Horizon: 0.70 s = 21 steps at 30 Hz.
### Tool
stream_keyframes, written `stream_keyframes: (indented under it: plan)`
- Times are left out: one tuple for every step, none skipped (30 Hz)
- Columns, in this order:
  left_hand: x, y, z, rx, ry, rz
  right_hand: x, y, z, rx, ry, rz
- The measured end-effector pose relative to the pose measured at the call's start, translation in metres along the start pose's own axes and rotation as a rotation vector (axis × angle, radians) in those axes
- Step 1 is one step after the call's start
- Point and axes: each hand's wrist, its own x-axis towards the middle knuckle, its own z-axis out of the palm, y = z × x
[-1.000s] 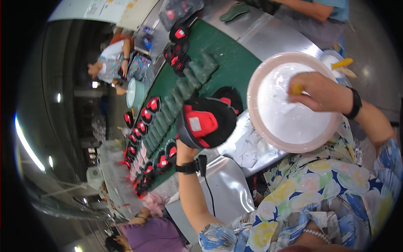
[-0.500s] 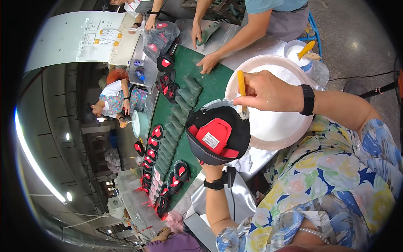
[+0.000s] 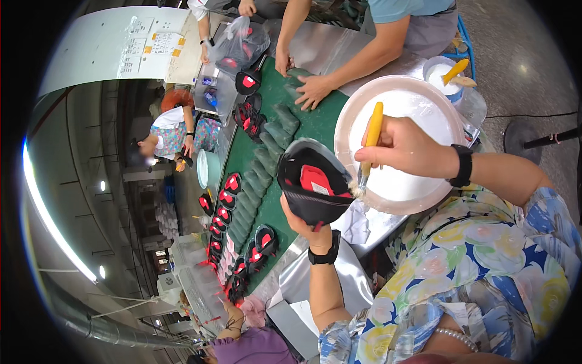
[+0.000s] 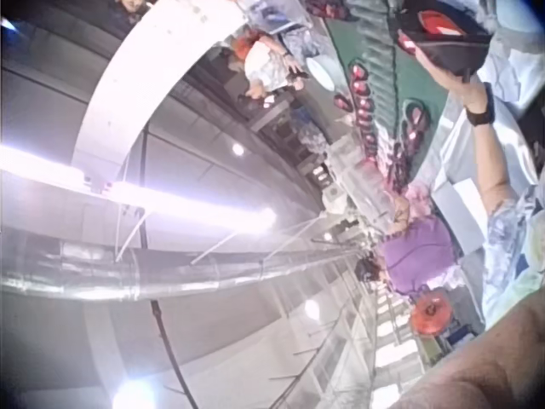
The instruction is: Applying glue to the interior components of a shoe using a brush and a container of adhesive.
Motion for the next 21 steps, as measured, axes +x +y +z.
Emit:
stream_keyframes:
  plan:
    - [0.001, -0.003, -0.005, -0.171, -0.038, -0.196, 0.001, 0.001, -0.002, 0.019, -0.002, -0.071]
    - [-0.001, -0.008, -0.009, -0.343, -0.074, -0.391, 0.004, 0.001, -0.006, -0.064, -0.043, -0.164]
    - [-0.007, -0.012, -0.013, -0.489, -0.106, -0.597, 0.007, 0.0, -0.013, -0.151, -0.078, -0.257]
    - [-0.013, -0.014, -0.016, -0.682, -0.208, -0.716, 0.008, -0.002, -0.016, -0.238, -0.113, -0.35]
    - [-0.018, -0.015, -0.019, -0.875, -0.311, -0.831, 0.006, -0.006, -0.014, -0.132, -0.157, -0.282]
    - [-0.022, -0.016, -0.016, -1.073, -0.423, -0.946, 0.005, -0.004, -0.012, -0.158, -0.189, -0.394]
    - [-0.03, -0.013, -0.009, -1.259, -0.475, -1.015, 0.007, -0.001, -0.009, -0.183, -0.224, -0.504]
    - [-0.043, -0.007, 0.002, -1.446, -0.526, -1.082, 0.01, 0.003, -0.004, -0.208, -0.258, -0.615]
    - [-0.053, -0.001, 0.012, -1.546, -0.569, -1.149, 0.012, 0.005, 0.004, -0.208, -0.301, -0.717]
    - [-0.063, 0.006, 0.017, -1.587, -0.57, -1.216, 0.014, 0.002, 0.011, -0.194, -0.357, -0.835]
    - [-0.072, 0.012, 0.021, -1.61, -0.555, -1.28, 0.017, 0.003, 0.019, -0.187, -0.399, -0.896]
    - [-0.079, 0.018, 0.023, -1.627, -0.526, -1.326, 0.02, 0.005, 0.025, -0.183, -0.444, -0.961]
    - [-0.081, 0.019, 0.023, -1.62, -0.493, -1.343, 0.022, 0.007, 0.024, -0.257, -0.451, -0.959]
    - [-0.083, 0.021, 0.023, -1.62, -0.457, -1.355, 0.025, 0.008, 0.022, -0.33, -0.458, -0.957]
    - [-0.081, 0.021, 0.022, -1.607, -0.435, -1.36, 0.027, 0.008, 0.02, -0.403, -0.465, -0.954]
    - [-0.081, 0.019, 0.021, -1.598, -0.408, -1.356, 0.03, 0.008, 0.016, -0.461, -0.475, -0.868]
    - [-0.078, 0.016, 0.021, -1.579, -0.401, -1.336, 0.031, 0.008, 0.011, -0.517, -0.484, -0.783]
    - [-0.074, 0.015, 0.019, -1.554, -0.395, -1.329, 0.031, 0.008, 0.007, -0.571, -0.491, -0.698]
    - [-0.072, 0.014, 0.018, -1.536, -0.394, -1.309, 0.033, 0.01, 0.006, -0.571, -0.436, -0.704]
    - [-0.068, 0.012, 0.016, -1.505, -0.389, -1.29, 0.034, 0.011, 0.003, -0.599, -0.448, -0.62]
    - [-0.068, 0.014, 0.014, -1.481, -0.383, -1.256, 0.035, 0.01, -0.002, -0.626, -0.46, -0.535]
